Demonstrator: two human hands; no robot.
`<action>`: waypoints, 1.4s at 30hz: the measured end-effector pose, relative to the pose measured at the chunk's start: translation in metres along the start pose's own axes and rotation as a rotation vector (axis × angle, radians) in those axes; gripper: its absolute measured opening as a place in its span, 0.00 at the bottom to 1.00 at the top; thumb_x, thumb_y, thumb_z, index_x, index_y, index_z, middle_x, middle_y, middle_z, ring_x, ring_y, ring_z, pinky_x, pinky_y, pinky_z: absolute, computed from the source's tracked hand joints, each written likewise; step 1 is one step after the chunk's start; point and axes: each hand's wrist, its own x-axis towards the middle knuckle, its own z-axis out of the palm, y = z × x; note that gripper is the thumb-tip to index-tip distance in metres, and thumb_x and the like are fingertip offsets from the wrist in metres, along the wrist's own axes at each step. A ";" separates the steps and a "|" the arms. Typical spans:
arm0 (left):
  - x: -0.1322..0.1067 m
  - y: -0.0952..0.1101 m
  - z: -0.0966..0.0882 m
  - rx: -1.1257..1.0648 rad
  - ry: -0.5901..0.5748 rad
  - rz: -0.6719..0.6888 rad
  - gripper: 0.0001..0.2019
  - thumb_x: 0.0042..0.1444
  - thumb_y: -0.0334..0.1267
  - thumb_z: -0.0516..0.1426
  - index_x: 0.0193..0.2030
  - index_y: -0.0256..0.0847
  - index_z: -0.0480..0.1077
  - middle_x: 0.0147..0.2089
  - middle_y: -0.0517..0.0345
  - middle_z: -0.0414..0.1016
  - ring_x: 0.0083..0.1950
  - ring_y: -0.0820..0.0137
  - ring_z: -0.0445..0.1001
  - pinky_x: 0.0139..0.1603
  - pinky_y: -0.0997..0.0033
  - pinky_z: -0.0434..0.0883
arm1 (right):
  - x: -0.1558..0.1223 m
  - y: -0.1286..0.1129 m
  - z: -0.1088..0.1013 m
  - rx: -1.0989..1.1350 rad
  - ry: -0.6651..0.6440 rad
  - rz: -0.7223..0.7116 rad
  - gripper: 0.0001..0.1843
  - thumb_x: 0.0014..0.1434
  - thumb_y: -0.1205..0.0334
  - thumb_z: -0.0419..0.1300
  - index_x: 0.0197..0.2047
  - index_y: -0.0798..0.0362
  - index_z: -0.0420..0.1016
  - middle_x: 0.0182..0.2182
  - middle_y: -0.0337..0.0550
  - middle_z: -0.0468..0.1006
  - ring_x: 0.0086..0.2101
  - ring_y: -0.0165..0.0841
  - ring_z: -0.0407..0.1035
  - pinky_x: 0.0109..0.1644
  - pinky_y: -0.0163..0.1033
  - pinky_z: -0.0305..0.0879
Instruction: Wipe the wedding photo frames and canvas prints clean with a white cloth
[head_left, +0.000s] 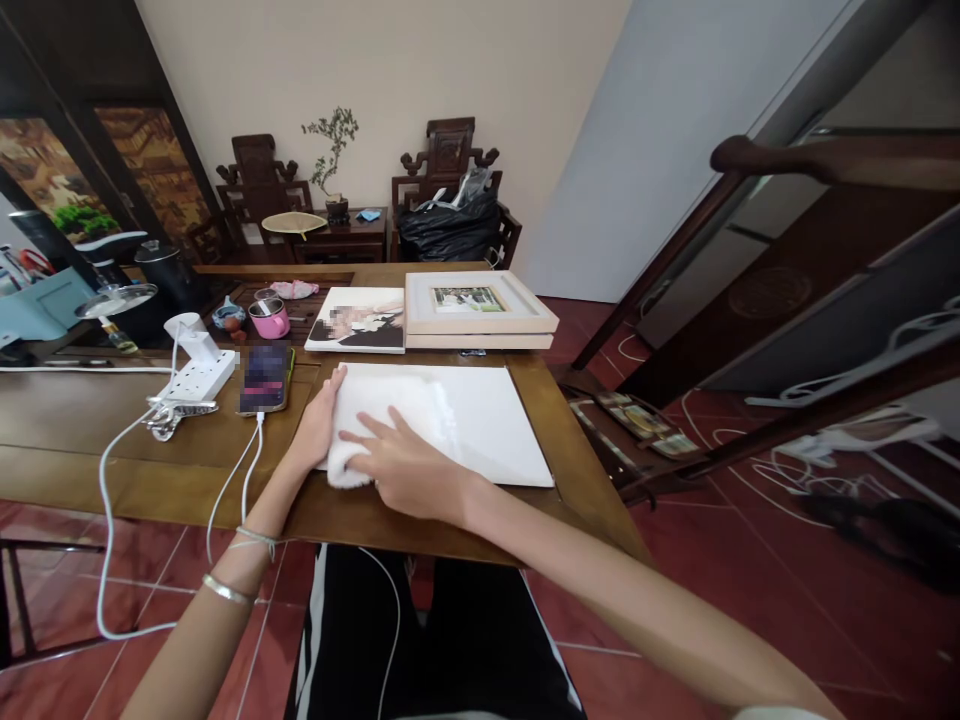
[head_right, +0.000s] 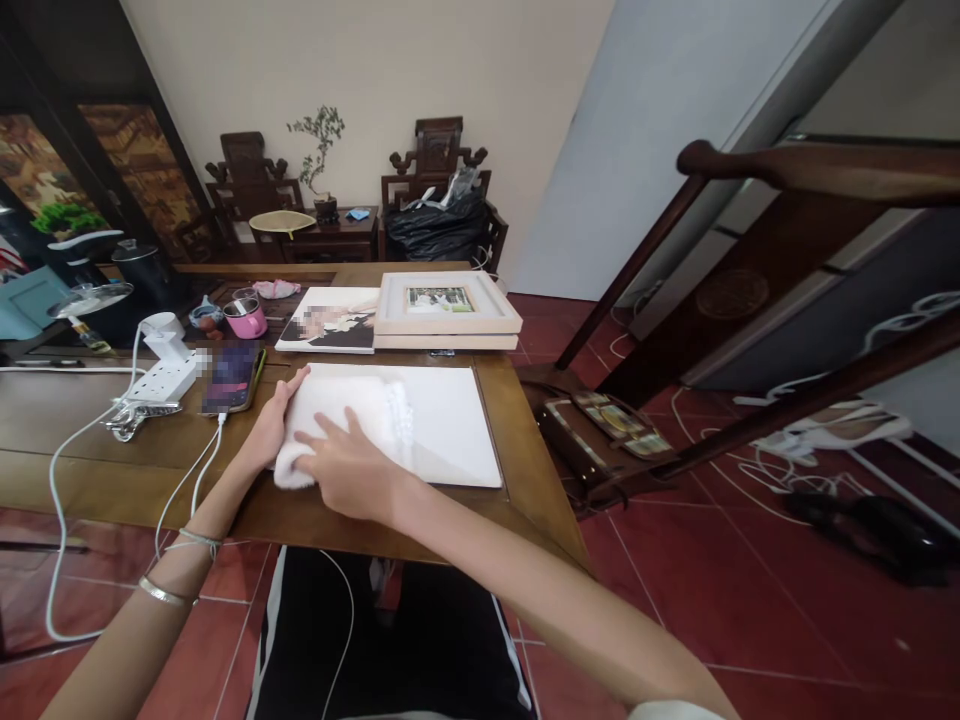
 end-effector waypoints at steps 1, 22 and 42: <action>-0.001 0.001 0.000 0.012 -0.002 -0.012 0.31 0.67 0.49 0.31 0.67 0.35 0.56 0.69 0.51 0.55 0.70 0.66 0.52 0.70 0.60 0.49 | -0.008 -0.004 -0.002 0.013 -0.004 -0.050 0.26 0.54 0.78 0.47 0.52 0.53 0.72 0.63 0.47 0.63 0.64 0.49 0.47 0.63 0.65 0.44; -0.001 -0.010 0.005 0.345 -0.175 0.247 0.22 0.62 0.38 0.46 0.60 0.38 0.65 0.66 0.48 0.61 0.68 0.58 0.57 0.69 0.50 0.51 | 0.064 0.077 -0.026 0.184 0.113 0.193 0.22 0.53 0.75 0.46 0.46 0.53 0.73 0.47 0.45 0.77 0.46 0.38 0.69 0.47 0.36 0.59; -0.003 -0.010 0.007 0.372 -0.205 0.191 0.25 0.63 0.41 0.43 0.63 0.31 0.60 0.69 0.42 0.55 0.71 0.61 0.50 0.70 0.53 0.47 | -0.099 0.099 -0.020 0.098 0.122 0.505 0.27 0.49 0.76 0.45 0.50 0.56 0.72 0.39 0.50 0.79 0.43 0.45 0.72 0.47 0.45 0.66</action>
